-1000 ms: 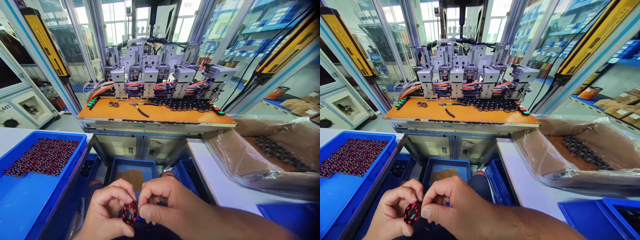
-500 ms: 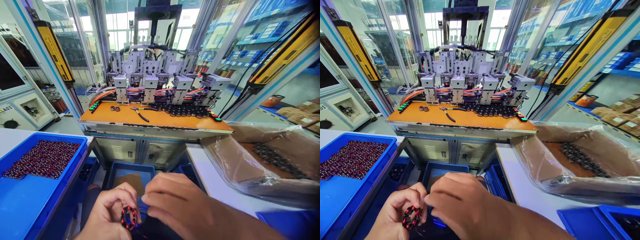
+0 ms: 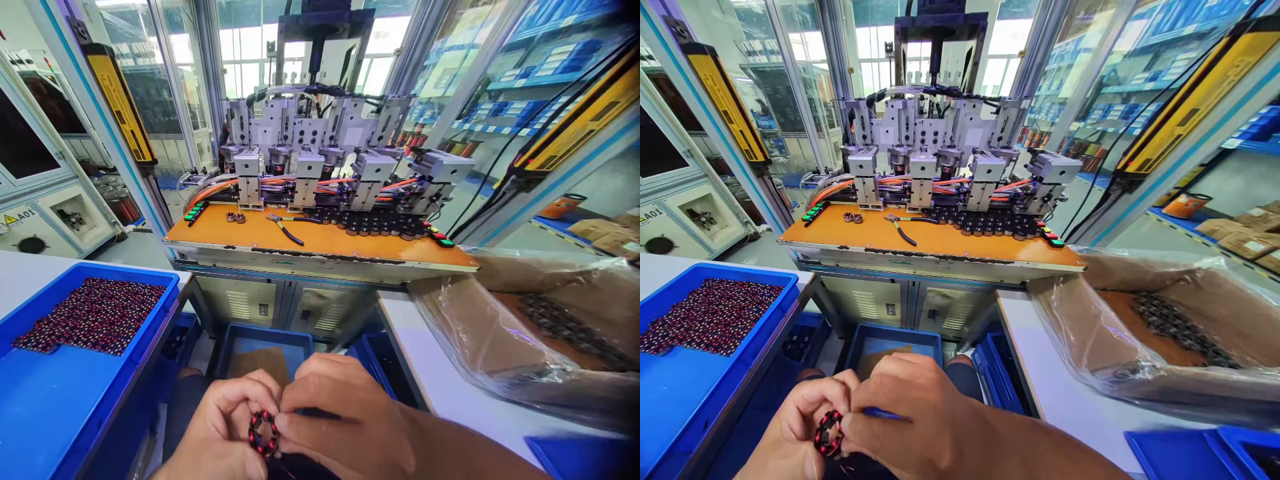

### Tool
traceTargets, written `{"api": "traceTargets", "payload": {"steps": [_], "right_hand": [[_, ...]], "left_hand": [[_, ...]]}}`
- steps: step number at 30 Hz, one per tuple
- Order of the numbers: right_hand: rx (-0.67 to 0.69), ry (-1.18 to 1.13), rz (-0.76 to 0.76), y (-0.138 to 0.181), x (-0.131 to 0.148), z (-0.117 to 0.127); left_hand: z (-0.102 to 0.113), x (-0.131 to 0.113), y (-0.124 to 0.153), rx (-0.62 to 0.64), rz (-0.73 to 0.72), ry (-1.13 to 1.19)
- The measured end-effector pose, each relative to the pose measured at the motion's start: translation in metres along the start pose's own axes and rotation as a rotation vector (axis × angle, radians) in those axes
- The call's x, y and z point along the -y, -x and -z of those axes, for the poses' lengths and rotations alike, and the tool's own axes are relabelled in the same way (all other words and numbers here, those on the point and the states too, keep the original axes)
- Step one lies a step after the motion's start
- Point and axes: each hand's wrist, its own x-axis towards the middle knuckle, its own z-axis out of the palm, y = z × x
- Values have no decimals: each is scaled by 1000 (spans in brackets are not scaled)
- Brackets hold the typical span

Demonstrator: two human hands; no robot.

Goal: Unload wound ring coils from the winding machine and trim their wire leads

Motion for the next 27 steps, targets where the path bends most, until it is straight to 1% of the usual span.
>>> {"api": "traceTargets", "payload": {"steps": [4, 9, 11, 12, 14, 17, 19, 21, 22, 25, 27], "right_hand": [[-127, -39, -94, 5, 3, -9], [-248, -149, -309, 11, 14, -25], [-301, -130, -362, 15, 17, -34], [-329, -107, -374, 16, 17, -38], [-362, -56, -375, 20, 17, -44], [-362, -31, -366, 22, 17, -47], [-355, -17, -363, 23, 17, -48], [-363, 12, -391, 23, 19, -49], [-364, 31, -406, 23, 20, -49], [-328, 107, -410, 23, 20, -45], [-245, 149, -366, 24, 18, -41]], "left_hand": [[-4, -6, -4, -62, -88, -96], [-9, -8, -8, -108, -275, -352], [-7, -8, -8, -140, -336, -450], [-6, -9, -7, -169, -344, -479], [-4, -11, -3, -215, -293, -516], [-5, -15, 5, -229, -113, -529], [-7, -14, 9, -267, -43, -490], [-9, -11, 11, -317, -41, -415], [-9, -9, 11, -322, -58, -380], [-7, -5, 8, -241, -144, -311], [-5, -4, 6, -174, -203, -264]]}}
